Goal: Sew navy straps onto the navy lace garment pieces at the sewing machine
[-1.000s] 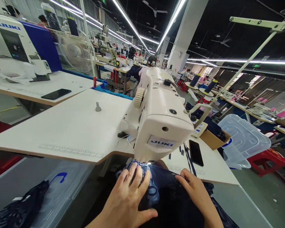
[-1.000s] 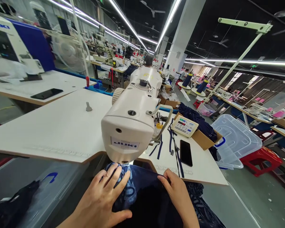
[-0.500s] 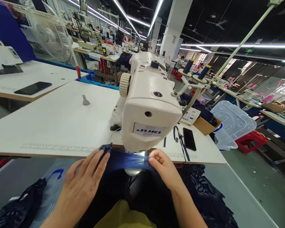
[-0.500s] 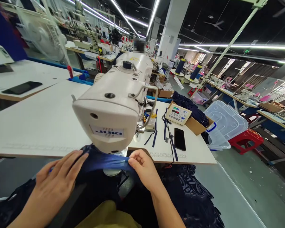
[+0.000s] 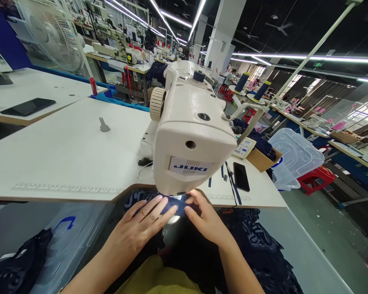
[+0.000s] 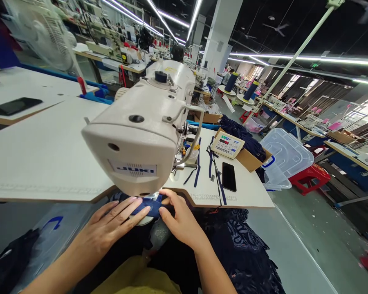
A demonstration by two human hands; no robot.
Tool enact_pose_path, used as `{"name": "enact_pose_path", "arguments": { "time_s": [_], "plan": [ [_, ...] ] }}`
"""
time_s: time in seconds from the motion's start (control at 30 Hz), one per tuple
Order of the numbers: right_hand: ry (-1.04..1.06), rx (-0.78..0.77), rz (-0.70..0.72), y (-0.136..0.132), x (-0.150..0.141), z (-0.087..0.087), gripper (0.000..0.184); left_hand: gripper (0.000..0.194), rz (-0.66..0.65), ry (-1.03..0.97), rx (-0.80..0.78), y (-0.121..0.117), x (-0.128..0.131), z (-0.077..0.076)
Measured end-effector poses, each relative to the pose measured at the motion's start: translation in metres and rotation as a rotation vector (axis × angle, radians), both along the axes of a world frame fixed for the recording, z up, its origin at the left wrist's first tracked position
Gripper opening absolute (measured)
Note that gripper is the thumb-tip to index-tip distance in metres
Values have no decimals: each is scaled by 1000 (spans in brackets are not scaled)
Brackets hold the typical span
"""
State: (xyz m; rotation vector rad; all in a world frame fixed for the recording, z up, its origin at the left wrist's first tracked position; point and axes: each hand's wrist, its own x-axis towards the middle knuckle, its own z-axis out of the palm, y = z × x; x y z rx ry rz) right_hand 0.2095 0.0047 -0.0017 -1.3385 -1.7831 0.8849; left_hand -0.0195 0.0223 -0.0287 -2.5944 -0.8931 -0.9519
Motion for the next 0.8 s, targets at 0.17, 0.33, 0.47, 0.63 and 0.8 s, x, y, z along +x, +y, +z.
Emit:
{"name": "enact_pose_path", "arguments": {
  "time_s": [0.17, 0.33, 0.47, 0.63, 0.8],
  "plan": [
    [-9, 105, 18, -1, -1, -8, 42, 45, 46, -68, -98, -6, 1, 6],
    [-130, 143, 77, 2, -4, -3, 39, 44, -40, -53, -81, -8, 6, 7],
    [-140, 155, 66, 3, -3, -2, 36, 45, 48, -44, -121, -11, 11, 4],
    [-103, 164, 50, 12, -6, 0, 27, 51, 108, -45, -102, -14, 13, -1],
    [-61, 175, 94, 24, -10, 10, 27, 47, 132, -86, -118, -14, 14, -2]
  ]
}}
